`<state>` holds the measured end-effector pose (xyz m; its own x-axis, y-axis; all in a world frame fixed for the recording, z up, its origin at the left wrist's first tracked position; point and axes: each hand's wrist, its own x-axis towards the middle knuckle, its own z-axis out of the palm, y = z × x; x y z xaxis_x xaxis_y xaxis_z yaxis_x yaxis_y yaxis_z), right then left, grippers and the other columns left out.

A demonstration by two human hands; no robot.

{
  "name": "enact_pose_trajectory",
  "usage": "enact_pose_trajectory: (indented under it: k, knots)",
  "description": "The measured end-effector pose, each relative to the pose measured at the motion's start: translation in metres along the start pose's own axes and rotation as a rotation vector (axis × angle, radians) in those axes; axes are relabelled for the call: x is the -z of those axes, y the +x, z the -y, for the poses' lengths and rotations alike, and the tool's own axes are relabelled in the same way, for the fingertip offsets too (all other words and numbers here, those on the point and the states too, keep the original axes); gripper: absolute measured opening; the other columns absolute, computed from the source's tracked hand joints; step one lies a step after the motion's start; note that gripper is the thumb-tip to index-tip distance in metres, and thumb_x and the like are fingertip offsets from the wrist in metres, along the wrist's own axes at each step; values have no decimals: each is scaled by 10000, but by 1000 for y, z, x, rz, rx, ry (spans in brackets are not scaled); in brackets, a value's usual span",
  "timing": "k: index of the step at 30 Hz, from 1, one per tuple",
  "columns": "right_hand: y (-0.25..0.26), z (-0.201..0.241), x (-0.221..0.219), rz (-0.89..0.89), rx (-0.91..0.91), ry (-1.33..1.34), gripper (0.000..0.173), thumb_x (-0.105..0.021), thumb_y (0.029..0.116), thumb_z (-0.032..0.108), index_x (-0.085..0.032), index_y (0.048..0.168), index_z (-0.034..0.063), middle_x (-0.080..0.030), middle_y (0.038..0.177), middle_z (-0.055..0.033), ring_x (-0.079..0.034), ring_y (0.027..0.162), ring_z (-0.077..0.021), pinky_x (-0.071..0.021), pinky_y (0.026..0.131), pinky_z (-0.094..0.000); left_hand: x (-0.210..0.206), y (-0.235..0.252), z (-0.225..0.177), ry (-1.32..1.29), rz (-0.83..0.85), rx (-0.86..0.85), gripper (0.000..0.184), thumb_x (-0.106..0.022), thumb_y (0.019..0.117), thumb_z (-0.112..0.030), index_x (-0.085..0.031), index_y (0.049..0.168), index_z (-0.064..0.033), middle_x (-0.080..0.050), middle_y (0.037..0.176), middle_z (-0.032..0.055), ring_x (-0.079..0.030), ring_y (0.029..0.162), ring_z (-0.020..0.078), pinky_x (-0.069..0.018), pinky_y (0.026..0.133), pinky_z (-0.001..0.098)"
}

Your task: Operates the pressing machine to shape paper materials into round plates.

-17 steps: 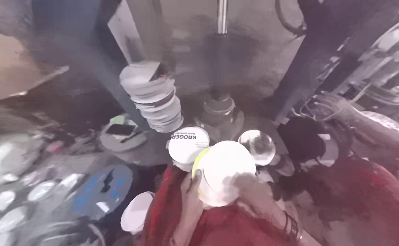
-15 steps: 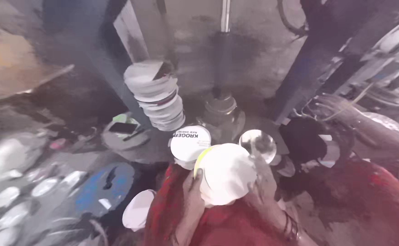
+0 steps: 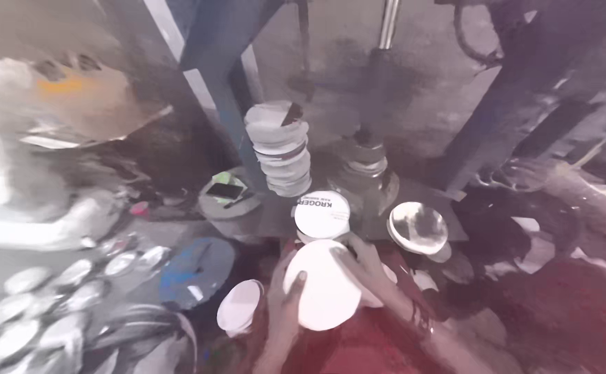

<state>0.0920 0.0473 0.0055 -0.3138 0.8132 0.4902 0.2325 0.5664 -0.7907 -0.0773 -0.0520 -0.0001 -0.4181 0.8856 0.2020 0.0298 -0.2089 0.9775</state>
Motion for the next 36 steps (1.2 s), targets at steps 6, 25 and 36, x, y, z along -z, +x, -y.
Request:
enact_pose_trajectory:
  k: [6, 25, 36]
  knots:
    - [98, -36, -4, 166, -327, -779, 829, -588, 947, 629, -484, 1498, 18, -375, 1587, -271, -246, 1511, -487, -143, 1193, -723, 77, 4, -5, 39, -244, -25, 239, -437, 976, 37, -665, 1044, 63, -706, 985, -33, -649, 931, -30, -546, 865, 170]
    - [97, -9, -18, 247, -347, -731, 684, -549, 1022, 495, -498, 1475, -14, -537, 1452, -276, -469, 1390, -449, -318, 1171, -607, 63, 13, 10, 41, -433, 134, 203, -570, 978, -58, -623, 1119, 77, -661, 939, 8, -645, 831, -24, -564, 780, 177]
    - [78, 16, -18, -310, -252, 289, 283, -613, 979, 59, -516, 1236, -8, -639, 1087, -55, -661, 961, -67, -580, 872, -248, 64, 25, 17, -141, -473, 51, 175, -469, 1012, -32, -623, 1088, 4, -697, 875, -76, -677, 805, -14, -586, 771, 189]
